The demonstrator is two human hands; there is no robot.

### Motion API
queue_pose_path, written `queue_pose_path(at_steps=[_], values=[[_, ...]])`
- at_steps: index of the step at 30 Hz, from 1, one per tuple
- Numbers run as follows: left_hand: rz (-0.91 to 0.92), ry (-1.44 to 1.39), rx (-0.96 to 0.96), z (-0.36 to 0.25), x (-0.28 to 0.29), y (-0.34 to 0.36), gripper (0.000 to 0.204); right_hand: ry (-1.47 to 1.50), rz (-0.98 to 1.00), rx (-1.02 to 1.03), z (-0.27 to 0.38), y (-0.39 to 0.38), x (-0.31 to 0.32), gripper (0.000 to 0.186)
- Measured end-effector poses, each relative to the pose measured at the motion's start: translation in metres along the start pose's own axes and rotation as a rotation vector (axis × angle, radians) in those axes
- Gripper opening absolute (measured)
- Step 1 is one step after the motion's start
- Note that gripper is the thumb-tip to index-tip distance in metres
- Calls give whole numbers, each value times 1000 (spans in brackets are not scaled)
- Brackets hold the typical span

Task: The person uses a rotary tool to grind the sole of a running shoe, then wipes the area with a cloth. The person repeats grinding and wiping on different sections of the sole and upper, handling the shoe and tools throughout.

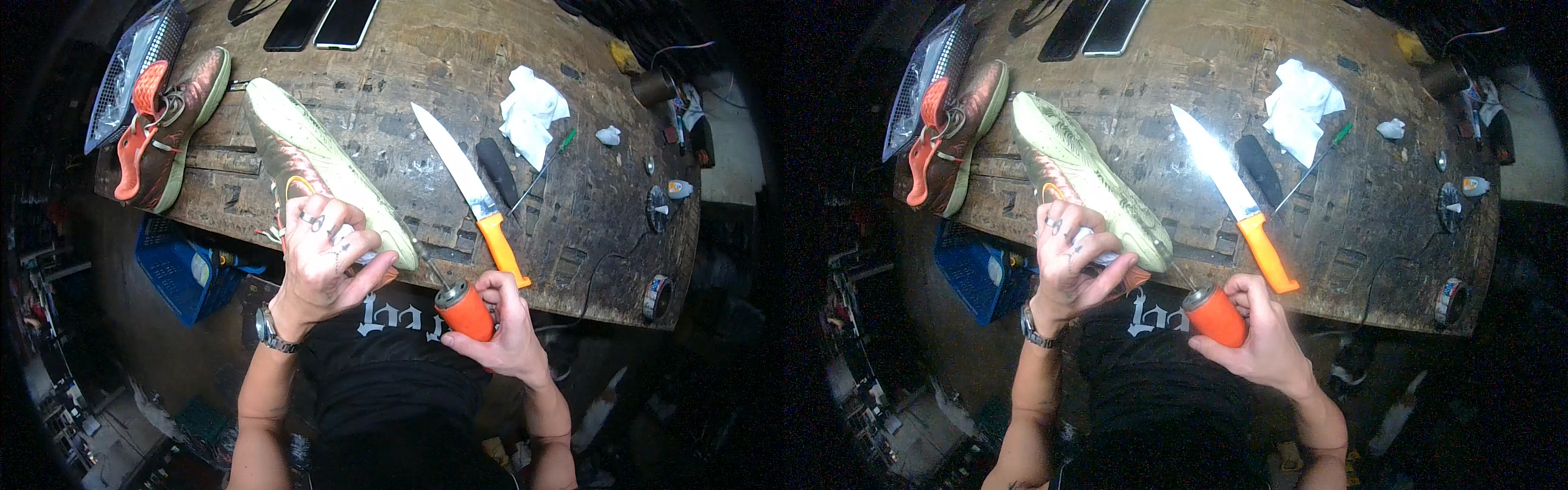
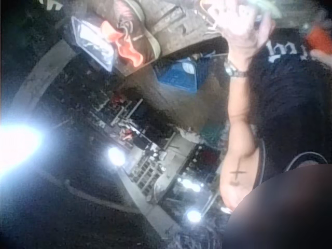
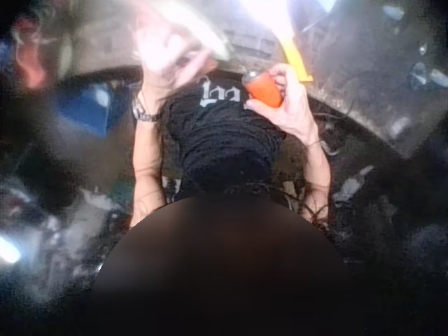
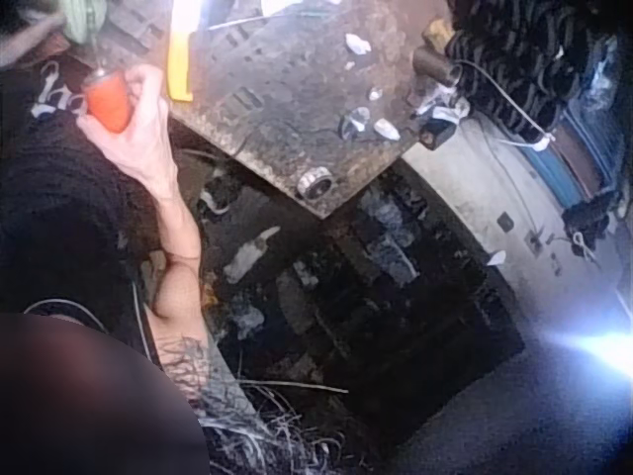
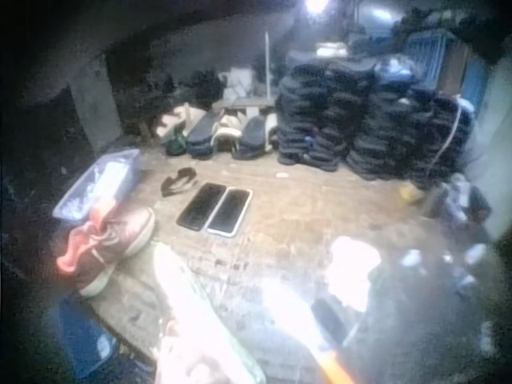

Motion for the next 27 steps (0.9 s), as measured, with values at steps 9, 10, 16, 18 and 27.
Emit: queue_pose_path(at_steps=[9, 10, 16, 18, 27], values=[[117, -25, 33, 1, 3, 2, 30, -288, 4, 195, 27, -5, 2, 67], [131, -11, 12, -1, 3, 1, 30, -273, 2, 185, 28, -5, 1, 66], [173, 59, -150, -13, -5, -8, 49, -427, 22, 154, 38, -3, -5, 64], [206, 53, -189, -17, -10, -10, 53, -437, 22, 146, 40, -1, -5, 63], [145, -23, -187, -28, -20, -6, 48, -335, -47, 155, 38, 3, -13, 58]])
Point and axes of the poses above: each hand's wrist, its own y-axis towards the middle knuckle, its own x-axis out of the back of the hand, z = x × y, the point moved 6 cm from there along y, towards the middle knuckle, and after that the axes turned 9 degrees about z, right-handed, at the moved point
